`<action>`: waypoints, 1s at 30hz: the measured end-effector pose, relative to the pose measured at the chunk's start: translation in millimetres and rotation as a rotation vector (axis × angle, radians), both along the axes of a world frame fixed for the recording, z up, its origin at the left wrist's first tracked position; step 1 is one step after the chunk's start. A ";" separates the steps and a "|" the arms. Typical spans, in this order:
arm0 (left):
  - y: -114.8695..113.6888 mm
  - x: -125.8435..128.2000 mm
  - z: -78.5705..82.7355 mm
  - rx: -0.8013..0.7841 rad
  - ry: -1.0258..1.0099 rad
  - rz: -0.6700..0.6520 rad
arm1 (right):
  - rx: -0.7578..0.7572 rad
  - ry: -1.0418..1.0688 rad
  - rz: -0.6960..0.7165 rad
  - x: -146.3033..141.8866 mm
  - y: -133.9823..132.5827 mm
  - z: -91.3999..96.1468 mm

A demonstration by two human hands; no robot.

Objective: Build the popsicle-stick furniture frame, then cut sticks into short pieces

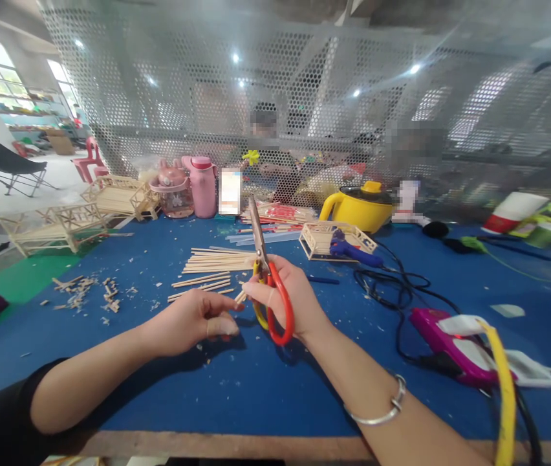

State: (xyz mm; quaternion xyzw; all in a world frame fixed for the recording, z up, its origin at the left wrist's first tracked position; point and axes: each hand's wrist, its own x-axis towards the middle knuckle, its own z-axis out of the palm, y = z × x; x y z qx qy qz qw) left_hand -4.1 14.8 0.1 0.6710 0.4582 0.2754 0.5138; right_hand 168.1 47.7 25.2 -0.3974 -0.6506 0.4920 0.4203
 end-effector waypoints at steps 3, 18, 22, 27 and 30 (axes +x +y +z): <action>-0.2 -2.7 1.3 0.219 0.113 0.030 | -0.098 0.062 0.046 1.7 0.2 1.7; -4.4 -1.6 0.8 0.440 0.158 0.065 | -0.041 -0.022 0.161 5.8 -1.6 0.0; -0.4 -3.9 -2.8 0.381 0.176 0.167 | -0.037 -0.032 0.082 5.5 -0.9 2.7; 1.6 -6.7 -4.5 0.403 0.267 0.240 | -0.016 -0.055 0.083 6.4 1.1 0.8; -0.1 -6.1 -2.1 0.484 0.223 0.151 | 0.010 -0.086 0.092 7.4 2.1 -0.7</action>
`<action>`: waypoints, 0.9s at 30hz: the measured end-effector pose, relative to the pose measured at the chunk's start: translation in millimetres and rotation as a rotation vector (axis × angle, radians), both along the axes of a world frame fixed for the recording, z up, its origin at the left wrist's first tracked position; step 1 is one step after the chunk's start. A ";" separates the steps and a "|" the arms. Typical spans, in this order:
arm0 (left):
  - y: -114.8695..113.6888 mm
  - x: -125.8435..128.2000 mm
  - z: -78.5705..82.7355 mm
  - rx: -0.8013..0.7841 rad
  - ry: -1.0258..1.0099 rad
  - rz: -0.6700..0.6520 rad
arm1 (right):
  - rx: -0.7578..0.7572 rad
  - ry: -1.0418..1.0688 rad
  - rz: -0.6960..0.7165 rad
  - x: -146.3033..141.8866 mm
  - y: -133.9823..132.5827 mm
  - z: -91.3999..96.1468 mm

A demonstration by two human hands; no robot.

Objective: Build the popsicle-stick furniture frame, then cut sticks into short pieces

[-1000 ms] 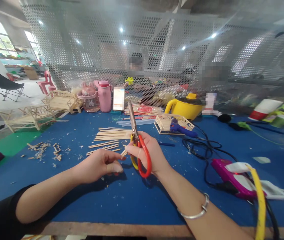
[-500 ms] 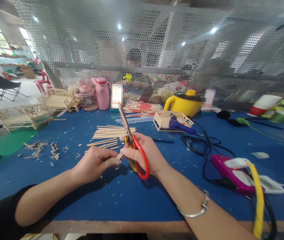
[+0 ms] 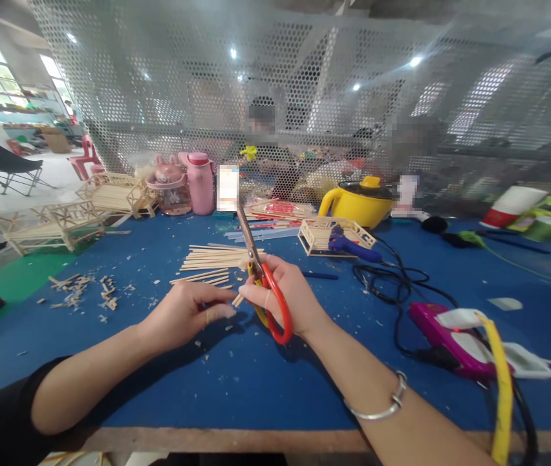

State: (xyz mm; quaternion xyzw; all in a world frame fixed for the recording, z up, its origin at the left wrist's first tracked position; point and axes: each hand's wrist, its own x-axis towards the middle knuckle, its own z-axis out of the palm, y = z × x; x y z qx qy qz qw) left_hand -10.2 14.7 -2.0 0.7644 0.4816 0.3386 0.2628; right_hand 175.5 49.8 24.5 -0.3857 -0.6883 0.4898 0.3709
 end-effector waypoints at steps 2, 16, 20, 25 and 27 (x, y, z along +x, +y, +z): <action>-1.4 1.5 1.5 0.009 -0.026 -0.032 | 0.018 -0.016 -0.008 0.4 0.2 -0.4; -5.4 7.9 2.0 -0.095 -0.104 0.014 | 0.032 -0.023 -0.001 -5.2 -4.4 -2.6; -4.0 11.3 -0.4 -0.359 -0.309 -0.094 | 0.025 -0.057 -0.005 -7.9 -7.2 -3.0; -4.6 14.4 -1.4 -0.476 -0.394 -0.062 | 0.078 -0.071 -0.019 -11.3 -10.5 -8.0; -5.4 15.1 -0.7 -0.501 -0.371 -0.025 | 0.104 -0.087 -0.030 -13.3 -11.7 -10.9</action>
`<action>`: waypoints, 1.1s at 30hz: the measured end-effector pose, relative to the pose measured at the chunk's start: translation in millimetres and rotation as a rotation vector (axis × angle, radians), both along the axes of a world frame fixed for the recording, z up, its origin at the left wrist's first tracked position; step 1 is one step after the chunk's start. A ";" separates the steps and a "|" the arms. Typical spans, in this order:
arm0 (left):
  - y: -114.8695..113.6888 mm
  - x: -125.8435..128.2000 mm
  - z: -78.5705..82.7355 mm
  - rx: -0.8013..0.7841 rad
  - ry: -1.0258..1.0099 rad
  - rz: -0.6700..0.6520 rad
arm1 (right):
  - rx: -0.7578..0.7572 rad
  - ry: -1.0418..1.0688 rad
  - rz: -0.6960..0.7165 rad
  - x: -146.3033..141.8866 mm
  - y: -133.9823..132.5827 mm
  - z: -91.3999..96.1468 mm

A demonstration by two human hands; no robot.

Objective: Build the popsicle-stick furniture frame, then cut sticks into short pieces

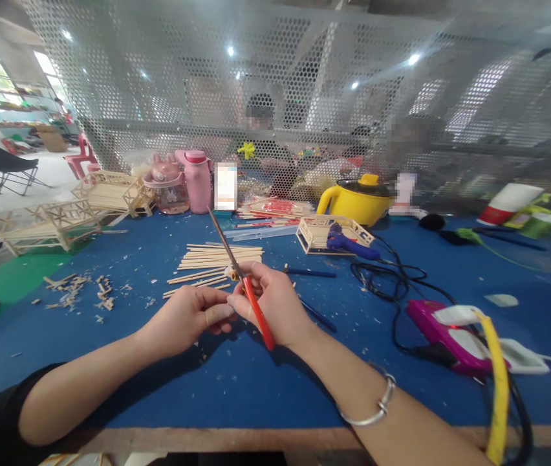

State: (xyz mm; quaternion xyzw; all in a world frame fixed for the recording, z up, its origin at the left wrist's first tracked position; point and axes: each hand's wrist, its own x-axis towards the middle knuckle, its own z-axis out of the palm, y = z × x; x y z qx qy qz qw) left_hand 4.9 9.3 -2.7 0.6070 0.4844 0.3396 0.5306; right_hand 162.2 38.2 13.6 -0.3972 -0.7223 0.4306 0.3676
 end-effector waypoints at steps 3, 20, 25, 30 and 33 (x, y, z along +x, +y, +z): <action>0.5 -0.6 1.5 -0.078 0.006 0.018 | 0.021 -0.009 -0.009 -2.5 -0.6 -2.1; 12.0 -12.0 4.3 -0.211 -0.404 0.121 | 0.037 0.027 -0.006 13.1 8.9 8.0; 13.7 -13.3 5.0 -0.128 -0.370 0.175 | 0.233 -0.242 0.046 16.3 5.1 14.1; 14.8 -14.1 4.9 -0.072 -0.331 0.172 | 0.420 -0.439 0.062 20.2 9.0 11.8; 15.5 -13.8 4.4 -0.009 -0.312 0.171 | 0.497 -0.503 0.075 21.0 10.8 9.4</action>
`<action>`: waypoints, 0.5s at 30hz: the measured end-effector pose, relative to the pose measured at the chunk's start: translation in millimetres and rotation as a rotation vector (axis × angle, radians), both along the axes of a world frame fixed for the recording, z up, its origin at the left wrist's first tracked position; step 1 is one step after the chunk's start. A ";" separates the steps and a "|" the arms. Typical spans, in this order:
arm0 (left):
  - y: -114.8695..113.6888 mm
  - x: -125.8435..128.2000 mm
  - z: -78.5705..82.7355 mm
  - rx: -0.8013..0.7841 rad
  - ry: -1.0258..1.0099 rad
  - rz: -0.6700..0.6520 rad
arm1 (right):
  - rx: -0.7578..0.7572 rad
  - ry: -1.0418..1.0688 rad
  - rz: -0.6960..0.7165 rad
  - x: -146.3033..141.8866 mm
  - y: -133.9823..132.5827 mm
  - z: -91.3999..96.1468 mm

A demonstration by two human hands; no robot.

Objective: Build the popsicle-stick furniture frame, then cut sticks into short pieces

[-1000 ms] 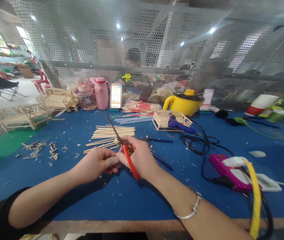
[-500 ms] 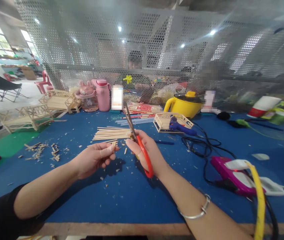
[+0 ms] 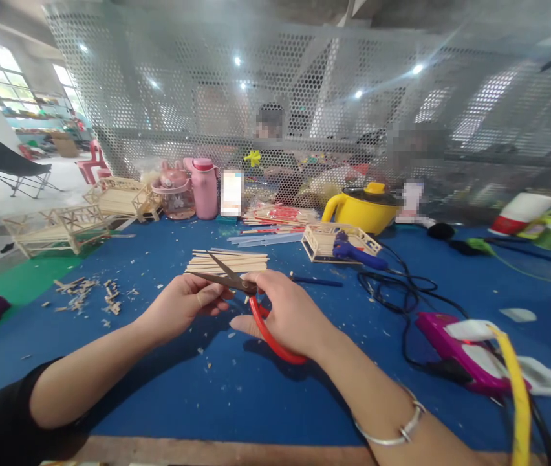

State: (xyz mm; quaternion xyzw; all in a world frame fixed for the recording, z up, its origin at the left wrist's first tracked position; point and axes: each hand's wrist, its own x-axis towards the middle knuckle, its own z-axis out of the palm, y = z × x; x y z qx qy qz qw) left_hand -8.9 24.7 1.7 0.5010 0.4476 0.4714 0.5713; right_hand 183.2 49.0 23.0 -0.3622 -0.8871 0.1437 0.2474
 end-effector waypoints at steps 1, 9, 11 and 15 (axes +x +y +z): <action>0.2 0.0 -0.3 0.022 0.012 0.000 | 0.009 -0.016 0.008 0.0 0.2 -0.4; 0.7 -4.3 -2.9 0.209 0.132 -0.027 | 0.006 -0.036 0.058 0.3 -1.7 1.1; 0.6 -5.9 -3.3 0.250 0.165 -0.036 | 0.006 -0.034 0.076 0.4 -1.6 1.2; 0.9 -7.9 -3.9 0.288 0.198 -0.070 | 0.019 -0.026 0.119 0.5 -0.7 0.6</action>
